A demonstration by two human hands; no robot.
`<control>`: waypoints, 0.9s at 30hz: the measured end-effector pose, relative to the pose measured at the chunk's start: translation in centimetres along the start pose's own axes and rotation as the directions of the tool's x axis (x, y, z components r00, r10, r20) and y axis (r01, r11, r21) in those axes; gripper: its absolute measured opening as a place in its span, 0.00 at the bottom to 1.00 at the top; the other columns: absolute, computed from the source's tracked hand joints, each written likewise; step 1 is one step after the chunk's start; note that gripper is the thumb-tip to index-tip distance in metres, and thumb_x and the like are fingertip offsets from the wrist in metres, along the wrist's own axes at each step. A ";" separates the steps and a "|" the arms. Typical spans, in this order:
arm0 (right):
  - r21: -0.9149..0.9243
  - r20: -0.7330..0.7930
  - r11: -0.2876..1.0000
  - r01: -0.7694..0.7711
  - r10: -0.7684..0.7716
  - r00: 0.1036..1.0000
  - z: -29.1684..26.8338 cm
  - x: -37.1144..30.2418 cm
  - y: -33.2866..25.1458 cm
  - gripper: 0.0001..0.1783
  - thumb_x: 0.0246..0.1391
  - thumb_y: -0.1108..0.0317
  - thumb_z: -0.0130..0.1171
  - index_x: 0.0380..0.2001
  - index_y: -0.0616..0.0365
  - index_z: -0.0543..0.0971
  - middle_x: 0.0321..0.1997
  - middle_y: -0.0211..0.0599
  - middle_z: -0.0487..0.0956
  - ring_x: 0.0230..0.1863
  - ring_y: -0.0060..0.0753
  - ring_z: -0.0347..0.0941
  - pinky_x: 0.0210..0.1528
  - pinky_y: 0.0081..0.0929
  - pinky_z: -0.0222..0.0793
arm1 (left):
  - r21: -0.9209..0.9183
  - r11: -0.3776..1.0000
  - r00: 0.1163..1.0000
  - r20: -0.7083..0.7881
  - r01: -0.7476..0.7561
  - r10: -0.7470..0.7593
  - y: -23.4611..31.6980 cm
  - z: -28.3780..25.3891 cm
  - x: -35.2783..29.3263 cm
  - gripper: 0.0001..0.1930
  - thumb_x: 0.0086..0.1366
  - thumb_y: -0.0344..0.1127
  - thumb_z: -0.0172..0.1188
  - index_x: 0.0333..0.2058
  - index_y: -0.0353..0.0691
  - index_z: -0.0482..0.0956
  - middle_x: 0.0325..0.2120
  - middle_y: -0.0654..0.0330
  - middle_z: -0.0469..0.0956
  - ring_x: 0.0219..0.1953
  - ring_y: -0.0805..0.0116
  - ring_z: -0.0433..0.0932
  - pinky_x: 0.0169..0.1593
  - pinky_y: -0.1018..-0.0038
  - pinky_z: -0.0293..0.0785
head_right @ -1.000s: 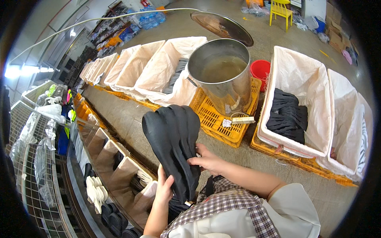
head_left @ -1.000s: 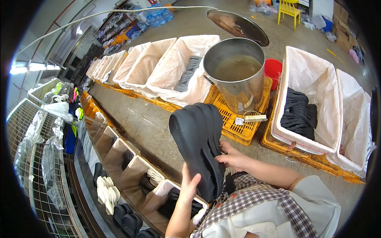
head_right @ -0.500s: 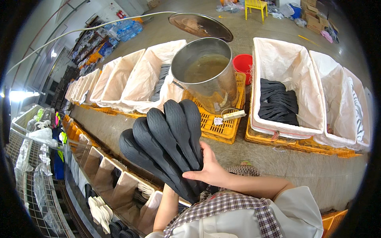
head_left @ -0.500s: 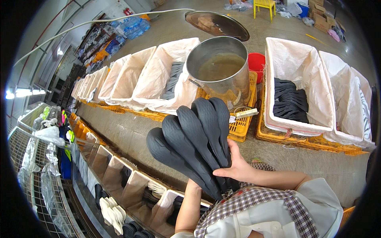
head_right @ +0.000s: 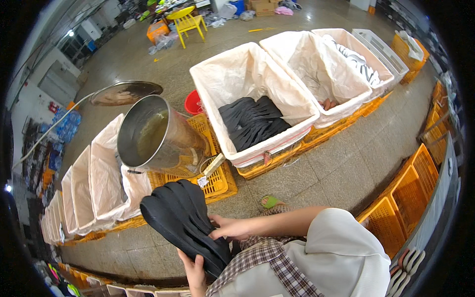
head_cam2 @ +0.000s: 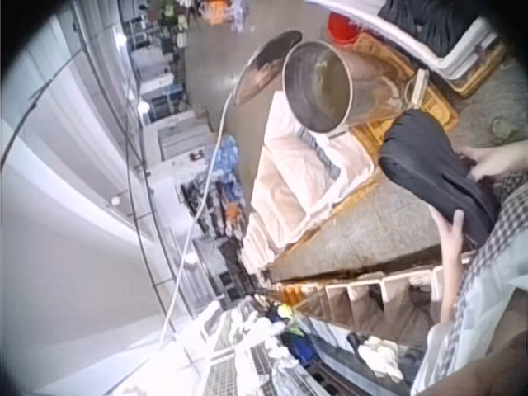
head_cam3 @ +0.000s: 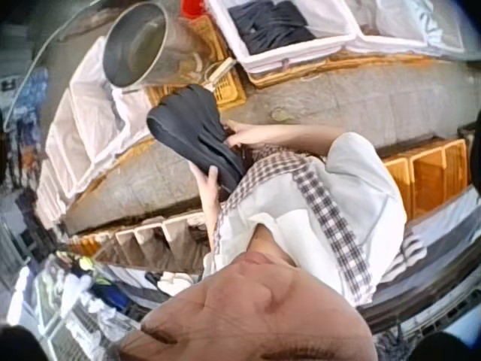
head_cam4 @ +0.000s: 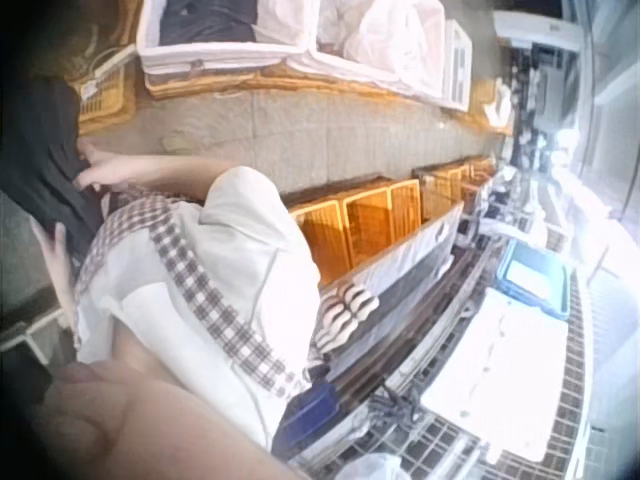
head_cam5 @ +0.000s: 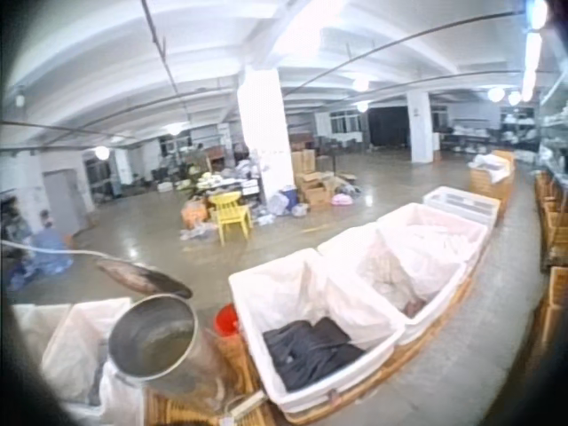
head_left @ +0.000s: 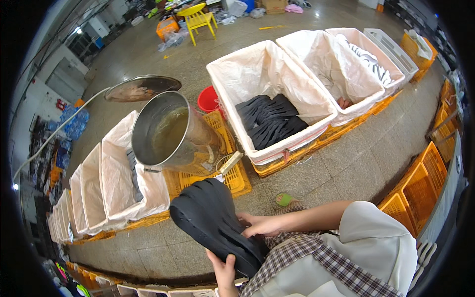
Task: The person picks up pairs of slippers from a shelf, inspects them, and places them into a large white sack inside a yellow crate. The person handles black and beige slippers, occasionally turning them over before placing them into the sack.
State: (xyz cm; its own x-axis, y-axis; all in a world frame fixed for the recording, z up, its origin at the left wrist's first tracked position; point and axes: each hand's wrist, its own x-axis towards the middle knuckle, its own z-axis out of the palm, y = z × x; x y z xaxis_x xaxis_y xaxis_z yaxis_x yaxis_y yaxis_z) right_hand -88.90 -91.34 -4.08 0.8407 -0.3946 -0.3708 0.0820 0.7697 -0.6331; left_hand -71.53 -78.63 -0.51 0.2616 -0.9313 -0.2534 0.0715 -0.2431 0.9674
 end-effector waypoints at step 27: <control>-0.755 -0.493 0.582 0.301 -0.807 0.325 -23.4 -2.5 -12.9 0.25 0.48 0.64 0.62 0.48 0.59 0.68 0.51 0.38 0.68 0.53 0.34 0.64 0.51 0.33 0.65 | 0.139 0.984 0.834 -0.525 -0.112 0.169 11.7 -4.5 25.7 0.37 0.47 0.15 0.57 0.58 0.34 0.57 0.49 0.48 0.68 0.47 0.53 0.72 0.51 0.62 0.73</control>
State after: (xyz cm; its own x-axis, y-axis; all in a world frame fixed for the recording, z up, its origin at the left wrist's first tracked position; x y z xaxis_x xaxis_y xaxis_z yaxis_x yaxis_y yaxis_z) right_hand -104.55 -111.99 -10.89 -0.0569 -0.9968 0.0560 -0.1034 -0.0499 -0.9934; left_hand -59.62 -104.15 4.28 0.7358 -0.6754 -0.0493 -0.0924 -0.1723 0.9807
